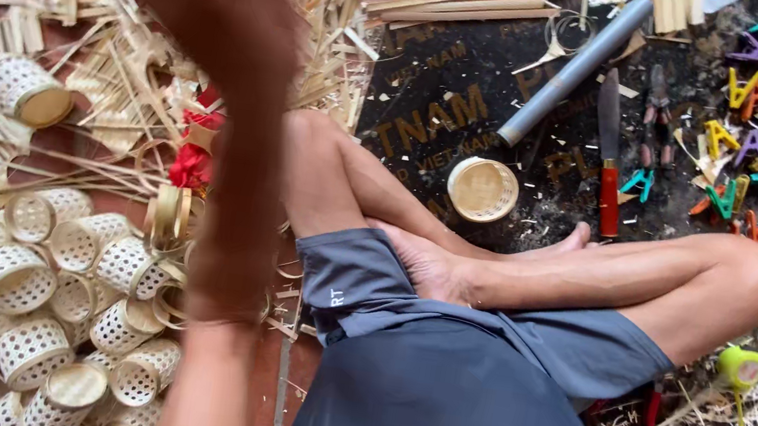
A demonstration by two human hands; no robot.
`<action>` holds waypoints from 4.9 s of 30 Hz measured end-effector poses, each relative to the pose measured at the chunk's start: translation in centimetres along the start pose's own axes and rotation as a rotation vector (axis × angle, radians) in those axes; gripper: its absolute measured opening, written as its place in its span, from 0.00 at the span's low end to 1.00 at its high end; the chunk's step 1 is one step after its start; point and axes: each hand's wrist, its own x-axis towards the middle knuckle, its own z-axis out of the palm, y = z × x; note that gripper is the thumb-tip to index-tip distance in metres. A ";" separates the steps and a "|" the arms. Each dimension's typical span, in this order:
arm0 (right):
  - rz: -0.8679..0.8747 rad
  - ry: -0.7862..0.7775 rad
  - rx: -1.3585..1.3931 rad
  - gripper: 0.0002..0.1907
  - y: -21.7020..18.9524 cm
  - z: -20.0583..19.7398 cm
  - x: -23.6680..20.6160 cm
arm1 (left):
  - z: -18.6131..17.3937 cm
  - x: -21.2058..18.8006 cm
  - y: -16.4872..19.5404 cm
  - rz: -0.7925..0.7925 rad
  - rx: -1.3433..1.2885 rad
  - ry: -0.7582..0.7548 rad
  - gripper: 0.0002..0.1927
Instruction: The person sits on the floor assembling small woven bamboo baskets. They bend and fit thin bamboo strips around the basket rims, press the strips into place, and apply glue from a squeeze bottle to secure the rim of a basket.
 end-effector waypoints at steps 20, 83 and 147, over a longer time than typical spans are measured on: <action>-0.080 -0.277 0.203 0.10 -14.7 2.3 -6.1 | 4.1 -26.7 -10.4 -0.823 0.287 0.054 0.09; 0.185 -0.140 -0.016 0.08 -22.5 -12.1 -9.9 | 13.6 -20.8 -7.5 -1.468 -1.473 -0.269 0.28; 0.580 -0.002 0.657 0.10 -16.0 6.2 -13.7 | 3.7 -31.3 -7.2 -1.127 0.283 0.111 0.11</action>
